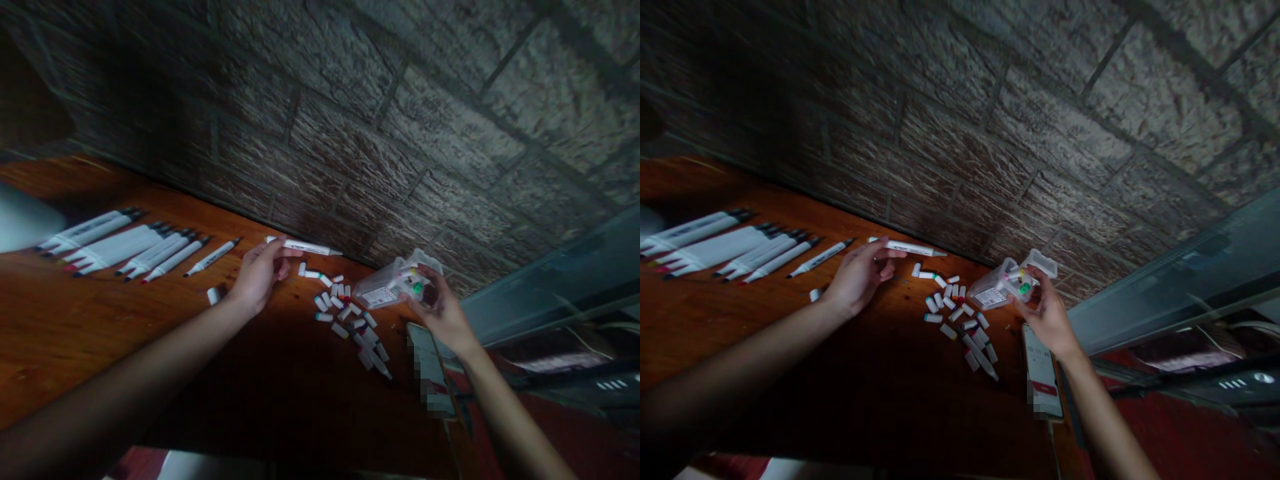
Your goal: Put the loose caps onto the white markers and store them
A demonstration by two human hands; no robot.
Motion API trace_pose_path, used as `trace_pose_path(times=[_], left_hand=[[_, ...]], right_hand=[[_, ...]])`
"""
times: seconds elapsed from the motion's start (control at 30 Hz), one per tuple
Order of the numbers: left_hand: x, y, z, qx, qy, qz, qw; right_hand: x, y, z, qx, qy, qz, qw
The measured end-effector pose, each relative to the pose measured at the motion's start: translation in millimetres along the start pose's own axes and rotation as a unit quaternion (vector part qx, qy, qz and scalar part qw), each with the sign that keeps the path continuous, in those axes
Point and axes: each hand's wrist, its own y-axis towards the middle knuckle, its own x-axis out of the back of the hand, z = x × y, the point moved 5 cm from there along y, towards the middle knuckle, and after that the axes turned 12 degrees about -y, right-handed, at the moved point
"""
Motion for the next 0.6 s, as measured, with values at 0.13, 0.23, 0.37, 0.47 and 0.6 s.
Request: trace_pose_path(times=[0.13, 0.23, 0.37, 0.47, 0.6], left_hand=[[0.4, 0, 0, 0.002, 0.002, -0.002, 1.000], [0.3, 0, 0, 0.001, 0.002, -0.002, 1.000], [-1.3, -1, 1, -0.003, 0.005, 0.010, 1.000], [-1.8, -1, 2, 0.001, 0.004, 0.010, 1.000], [-1.3, -2, 3, 0.005, 0.002, 0.010, 1.000]], right_hand=[[1, 7, 2, -0.016, -0.077, 0.054, 0.995], [10, 12, 17, 0.017, -0.116, 0.045, 0.992], [26, 24, 40, 0.040, -0.196, -0.001, 0.980], [26, 39, 51, 0.012, -0.255, 0.051, 0.966], [19, 61, 58, -0.025, -0.314, 0.144, 0.938]])
